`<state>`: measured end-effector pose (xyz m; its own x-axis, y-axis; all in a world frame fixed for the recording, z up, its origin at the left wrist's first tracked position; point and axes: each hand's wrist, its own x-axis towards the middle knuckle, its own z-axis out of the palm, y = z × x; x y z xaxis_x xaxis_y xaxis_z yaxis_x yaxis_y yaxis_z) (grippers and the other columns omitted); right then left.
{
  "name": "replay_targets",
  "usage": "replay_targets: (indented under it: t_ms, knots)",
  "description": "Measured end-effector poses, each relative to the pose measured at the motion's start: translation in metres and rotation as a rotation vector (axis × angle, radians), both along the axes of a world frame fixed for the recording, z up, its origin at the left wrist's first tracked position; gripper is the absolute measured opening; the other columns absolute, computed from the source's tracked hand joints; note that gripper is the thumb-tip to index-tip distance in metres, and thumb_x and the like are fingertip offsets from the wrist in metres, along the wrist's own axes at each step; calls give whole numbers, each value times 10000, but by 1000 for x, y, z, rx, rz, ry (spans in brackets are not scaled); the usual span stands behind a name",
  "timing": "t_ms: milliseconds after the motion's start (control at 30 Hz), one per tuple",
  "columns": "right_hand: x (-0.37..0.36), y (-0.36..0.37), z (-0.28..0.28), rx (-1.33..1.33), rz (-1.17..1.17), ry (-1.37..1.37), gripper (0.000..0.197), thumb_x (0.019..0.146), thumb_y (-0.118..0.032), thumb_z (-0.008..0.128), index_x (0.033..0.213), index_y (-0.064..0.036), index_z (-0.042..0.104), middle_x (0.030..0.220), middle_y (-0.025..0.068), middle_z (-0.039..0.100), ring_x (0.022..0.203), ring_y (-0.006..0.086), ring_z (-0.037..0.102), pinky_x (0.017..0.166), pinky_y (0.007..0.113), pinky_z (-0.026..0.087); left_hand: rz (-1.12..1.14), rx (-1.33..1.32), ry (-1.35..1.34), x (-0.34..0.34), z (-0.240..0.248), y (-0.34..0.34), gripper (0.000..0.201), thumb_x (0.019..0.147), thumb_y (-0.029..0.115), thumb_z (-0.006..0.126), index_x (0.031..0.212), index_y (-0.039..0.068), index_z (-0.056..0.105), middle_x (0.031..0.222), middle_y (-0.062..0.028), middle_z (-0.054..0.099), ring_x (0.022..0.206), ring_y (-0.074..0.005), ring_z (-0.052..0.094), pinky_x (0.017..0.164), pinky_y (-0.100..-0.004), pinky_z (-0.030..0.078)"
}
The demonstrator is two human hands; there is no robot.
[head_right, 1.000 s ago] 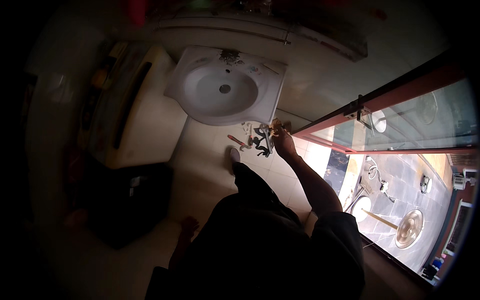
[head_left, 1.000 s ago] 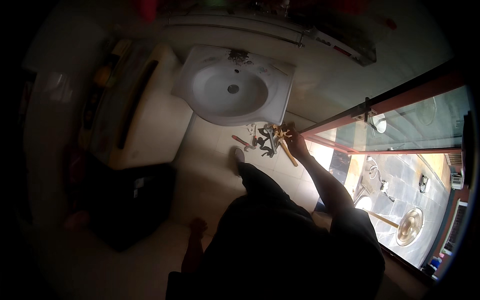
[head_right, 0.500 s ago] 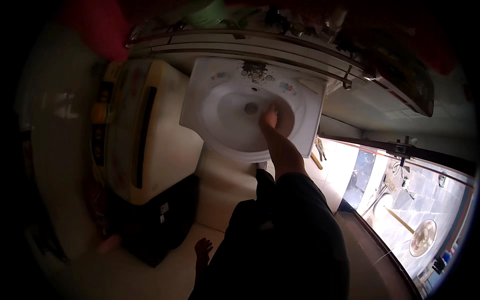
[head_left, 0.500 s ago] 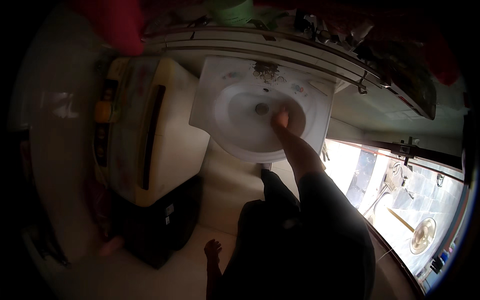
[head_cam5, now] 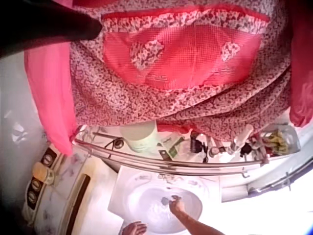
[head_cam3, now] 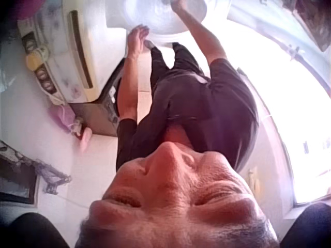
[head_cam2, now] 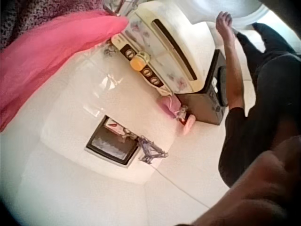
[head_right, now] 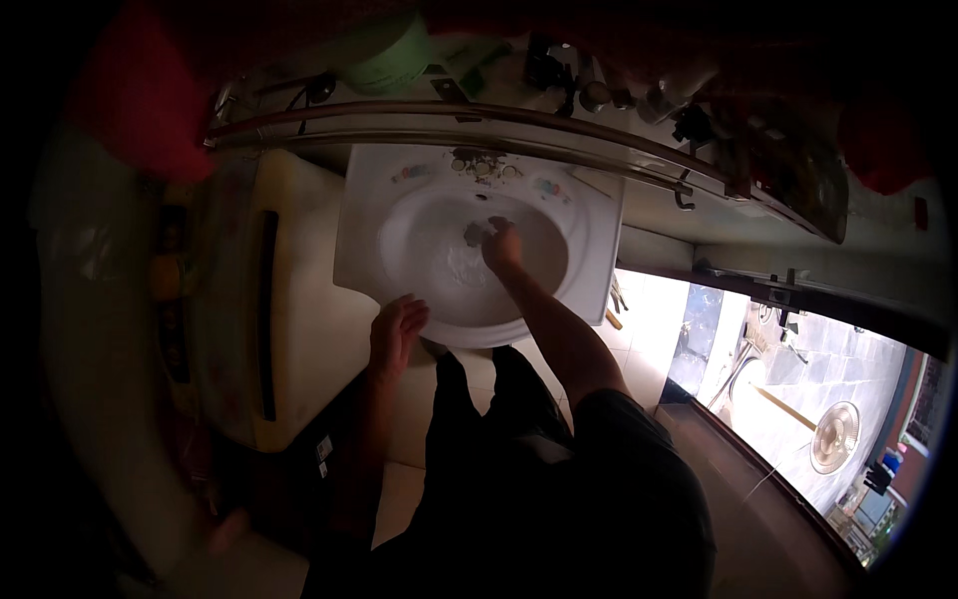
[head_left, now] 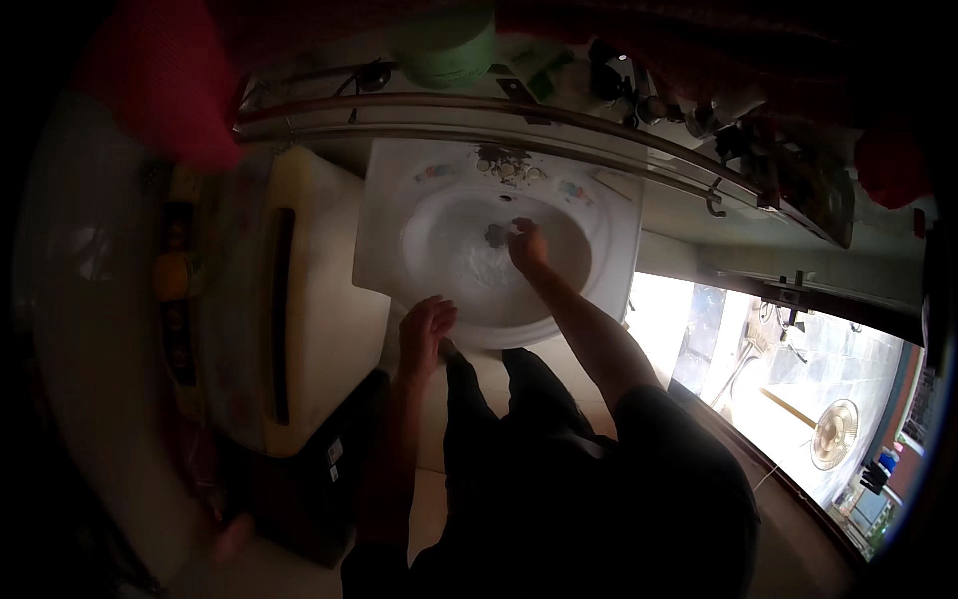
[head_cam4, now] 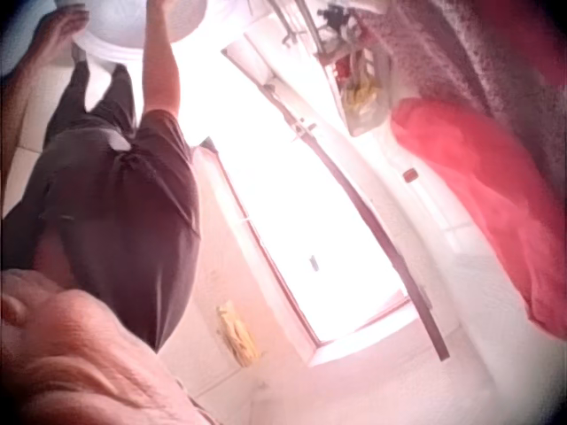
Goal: The person removes a sink faucet by unscrewing the mounting nut and detaching the water supply lines. They then wipe the sink basin with a cloth and organize the tools on the floor.
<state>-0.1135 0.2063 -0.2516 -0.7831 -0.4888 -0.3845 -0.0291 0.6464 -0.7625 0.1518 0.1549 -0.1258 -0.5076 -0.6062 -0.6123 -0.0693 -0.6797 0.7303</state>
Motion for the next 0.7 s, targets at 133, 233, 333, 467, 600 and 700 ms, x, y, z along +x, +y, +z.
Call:
replay_targets:
  t_ms: [133, 233, 333, 467, 600, 700]
  knots:
    - [-24, 33, -80, -18, -656, -58, 331, 945, -251, 625, 1209, -52, 653, 1239, 183, 652, 1086, 352, 654, 943, 442, 510, -92, 328, 77, -120, -51, -34, 524, 1077, 398, 465, 1451, 32, 438, 1364, -163, 557, 1202, -304, 580, 1105, -440, 446]
    - [11, 41, -47, -43, 412, 137, 285, 964, -310, 606, 1109, -75, 679, 1065, 116, 711, 941, 278, 694, 800, 434, 543, -39, 449, -18, -134, -87, -37, 555, 1084, 416, 429, 1483, 32, 390, 1396, -180, 513, 1225, -306, 550, 1117, -464, 428]
    - [54, 1, 41, -587, -304, -925, 242, 1004, -113, 547, 1151, 37, 666, 1098, 153, 706, 1003, 260, 690, 862, 389, 547, -60, 550, 99, -128, -136, -55, 591, 1079, 449, 391, 1516, 54, 347, 1432, -198, 475, 1301, -317, 491, 1151, -517, 373]
    - [76, 7, 75, -302, 352, -41, 350, 1019, -165, 479, 1334, -46, 579, 1375, 219, 557, 1289, 376, 523, 1036, 431, 445, -132, 786, 504, -144, -149, -58, 675, 1077, 512, 289, 1566, 47, 263, 1524, -192, 397, 1389, -353, 421, 1138, -513, 379]
    - [70, 19, 77, -171, 232, 344, 446, 1006, -281, 546, 1405, -80, 544, 1460, 229, 499, 1390, 377, 434, 1101, 479, 370, -147, 753, 269, -167, -62, -49, 816, 1011, 691, 344, 1594, 129, 239, 1541, -129, 395, 1315, -331, 473, 1080, -497, 416]
    - [67, 23, 85, 198, 161, 432, 498, 965, -230, 613, 1430, -78, 519, 1511, 217, 454, 1395, 368, 432, 1140, 471, 350, -419, 608, 383, -145, -58, -63, 797, 1017, 630, 445, 1597, 123, 241, 1536, -105, 394, 1280, -277, 490, 1027, -474, 442]
